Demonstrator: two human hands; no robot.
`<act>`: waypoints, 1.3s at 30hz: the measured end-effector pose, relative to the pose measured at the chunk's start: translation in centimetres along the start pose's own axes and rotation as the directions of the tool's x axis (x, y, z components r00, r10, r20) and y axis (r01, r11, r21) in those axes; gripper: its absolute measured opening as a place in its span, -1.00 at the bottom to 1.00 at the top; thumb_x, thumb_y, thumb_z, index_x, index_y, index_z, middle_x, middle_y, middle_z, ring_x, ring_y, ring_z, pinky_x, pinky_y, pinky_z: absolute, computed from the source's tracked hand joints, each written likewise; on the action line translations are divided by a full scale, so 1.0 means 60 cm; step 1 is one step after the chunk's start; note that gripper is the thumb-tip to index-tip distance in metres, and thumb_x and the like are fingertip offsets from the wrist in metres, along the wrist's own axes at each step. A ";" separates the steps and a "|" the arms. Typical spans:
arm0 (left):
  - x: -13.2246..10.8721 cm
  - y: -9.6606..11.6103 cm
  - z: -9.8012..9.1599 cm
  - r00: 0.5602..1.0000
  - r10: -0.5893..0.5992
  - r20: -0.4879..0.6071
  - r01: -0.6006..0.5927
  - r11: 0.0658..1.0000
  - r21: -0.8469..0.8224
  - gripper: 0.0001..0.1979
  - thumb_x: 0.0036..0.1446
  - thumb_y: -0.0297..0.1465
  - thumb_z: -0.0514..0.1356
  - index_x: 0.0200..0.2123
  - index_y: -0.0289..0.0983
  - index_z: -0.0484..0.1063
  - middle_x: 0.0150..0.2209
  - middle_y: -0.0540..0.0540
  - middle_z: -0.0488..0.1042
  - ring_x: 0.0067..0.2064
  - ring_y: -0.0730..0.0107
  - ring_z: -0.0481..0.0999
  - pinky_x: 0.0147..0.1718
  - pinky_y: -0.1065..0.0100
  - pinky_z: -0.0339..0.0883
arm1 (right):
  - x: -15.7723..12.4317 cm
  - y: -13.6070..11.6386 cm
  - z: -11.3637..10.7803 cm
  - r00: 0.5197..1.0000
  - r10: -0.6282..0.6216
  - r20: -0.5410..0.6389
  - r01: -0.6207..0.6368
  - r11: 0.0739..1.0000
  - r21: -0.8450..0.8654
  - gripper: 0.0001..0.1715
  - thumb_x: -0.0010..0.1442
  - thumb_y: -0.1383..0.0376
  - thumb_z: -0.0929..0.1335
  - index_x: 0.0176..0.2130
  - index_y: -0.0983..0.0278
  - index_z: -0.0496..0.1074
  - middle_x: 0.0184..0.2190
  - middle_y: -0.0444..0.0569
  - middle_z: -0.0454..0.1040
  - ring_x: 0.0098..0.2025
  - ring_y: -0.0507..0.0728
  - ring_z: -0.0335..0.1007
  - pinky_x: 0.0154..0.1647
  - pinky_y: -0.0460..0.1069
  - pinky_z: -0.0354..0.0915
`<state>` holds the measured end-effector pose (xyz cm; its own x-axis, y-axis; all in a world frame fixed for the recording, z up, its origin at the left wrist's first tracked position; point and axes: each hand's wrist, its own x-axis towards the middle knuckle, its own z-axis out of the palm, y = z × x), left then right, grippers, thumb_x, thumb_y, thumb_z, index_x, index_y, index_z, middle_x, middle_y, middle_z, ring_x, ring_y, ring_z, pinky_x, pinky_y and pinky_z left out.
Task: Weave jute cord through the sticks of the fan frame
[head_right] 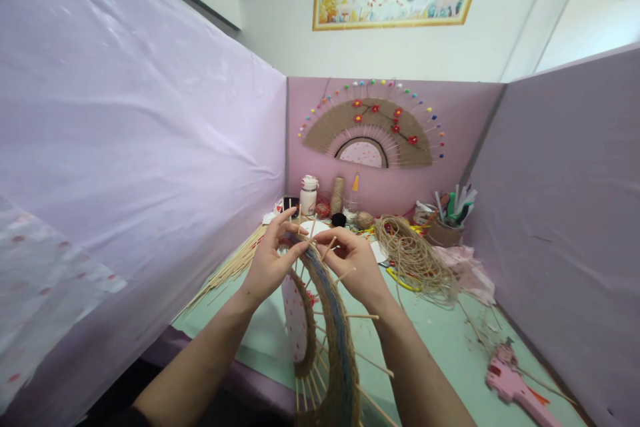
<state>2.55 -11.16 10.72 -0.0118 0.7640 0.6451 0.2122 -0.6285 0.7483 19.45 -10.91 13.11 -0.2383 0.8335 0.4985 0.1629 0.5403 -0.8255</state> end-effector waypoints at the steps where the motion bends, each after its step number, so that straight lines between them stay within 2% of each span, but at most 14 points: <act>1: 0.000 0.000 0.000 1.000 0.001 0.002 -0.001 1.000 0.000 -0.39 0.11 -0.35 0.23 0.23 -0.08 0.14 -0.14 -0.09 0.45 -0.06 0.26 0.43 -0.06 0.21 0.30 | 0.000 0.000 -0.001 1.000 -0.014 0.004 0.014 1.000 -0.018 -0.76 0.09 0.15 0.40 -0.33 0.28 0.51 -0.44 -0.05 0.50 -0.44 0.06 0.35 -0.43 -0.06 0.27; 6: 0.000 0.001 0.000 1.000 -0.001 0.004 0.001 1.000 0.013 -0.40 0.12 -0.34 0.23 0.22 -0.09 0.15 -0.14 -0.10 0.44 -0.05 0.25 0.42 -0.05 0.20 0.29 | 0.001 0.004 -0.002 0.993 -0.120 -0.019 0.117 0.987 -0.109 -0.83 0.13 0.21 0.38 -0.33 0.26 0.52 -0.39 -0.04 0.51 -0.36 0.08 0.40 -0.35 -0.05 0.29; 9: 0.000 0.003 0.000 1.000 0.010 0.002 -0.010 1.000 0.007 -0.41 0.11 -0.34 0.23 0.21 -0.09 0.18 -0.15 -0.10 0.45 -0.06 0.25 0.42 -0.05 0.20 0.30 | 0.003 0.009 -0.002 0.991 -0.135 -0.011 0.132 0.983 -0.125 -0.84 0.14 0.21 0.38 -0.33 0.26 0.51 -0.40 -0.05 0.50 -0.39 0.07 0.38 -0.38 -0.06 0.28; 17: -0.001 0.004 0.000 1.000 0.006 -0.008 -0.006 0.999 0.050 -0.38 0.11 -0.33 0.24 0.23 -0.07 0.15 -0.10 -0.11 0.45 -0.03 0.23 0.41 0.00 0.16 0.24 | 0.009 0.006 -0.001 0.999 -0.032 0.026 0.034 0.994 -0.105 -0.80 0.14 0.18 0.37 -0.37 0.28 0.45 -0.47 -0.08 0.45 -0.46 0.04 0.31 -0.44 -0.08 0.23; 22: 0.000 0.003 0.001 1.000 -0.006 -0.010 0.006 0.999 0.041 -0.38 0.11 -0.34 0.24 0.23 -0.08 0.15 -0.13 -0.11 0.45 -0.06 0.23 0.42 -0.04 0.17 0.26 | 0.006 -0.002 -0.005 0.997 0.071 0.035 -0.071 0.997 0.008 -0.73 0.09 0.12 0.39 -0.32 0.28 0.43 -0.46 -0.10 0.44 -0.49 0.02 0.28 -0.48 -0.08 0.21; 27: 0.000 0.004 0.002 1.000 -0.007 -0.001 0.007 0.999 0.048 -0.39 0.12 -0.33 0.23 0.23 -0.07 0.14 -0.16 -0.09 0.45 -0.05 0.24 0.41 -0.03 0.17 0.26 | 0.005 0.002 -0.008 0.998 0.055 -0.002 -0.055 0.994 0.091 -0.68 0.04 0.13 0.44 -0.26 0.26 0.38 -0.34 -0.05 0.49 -0.38 0.05 0.37 -0.36 -0.05 0.30; 39: 0.006 0.004 0.002 1.000 0.019 -0.025 -0.015 0.993 0.120 -0.38 0.09 -0.37 0.25 0.22 -0.07 0.17 -0.17 -0.08 0.45 -0.07 0.26 0.41 -0.02 0.17 0.25 | 0.009 0.011 -0.011 0.996 0.087 0.024 -0.090 0.982 0.169 -0.62 0.02 0.11 0.46 -0.21 0.26 0.38 -0.34 -0.04 0.52 -0.33 0.09 0.45 -0.32 -0.03 0.32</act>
<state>2.70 -11.05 11.11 -0.0319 0.7485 0.6624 0.3280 -0.6182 0.7143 20.07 -10.04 13.01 -0.2460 0.8744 0.4182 0.0200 0.4359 -0.8998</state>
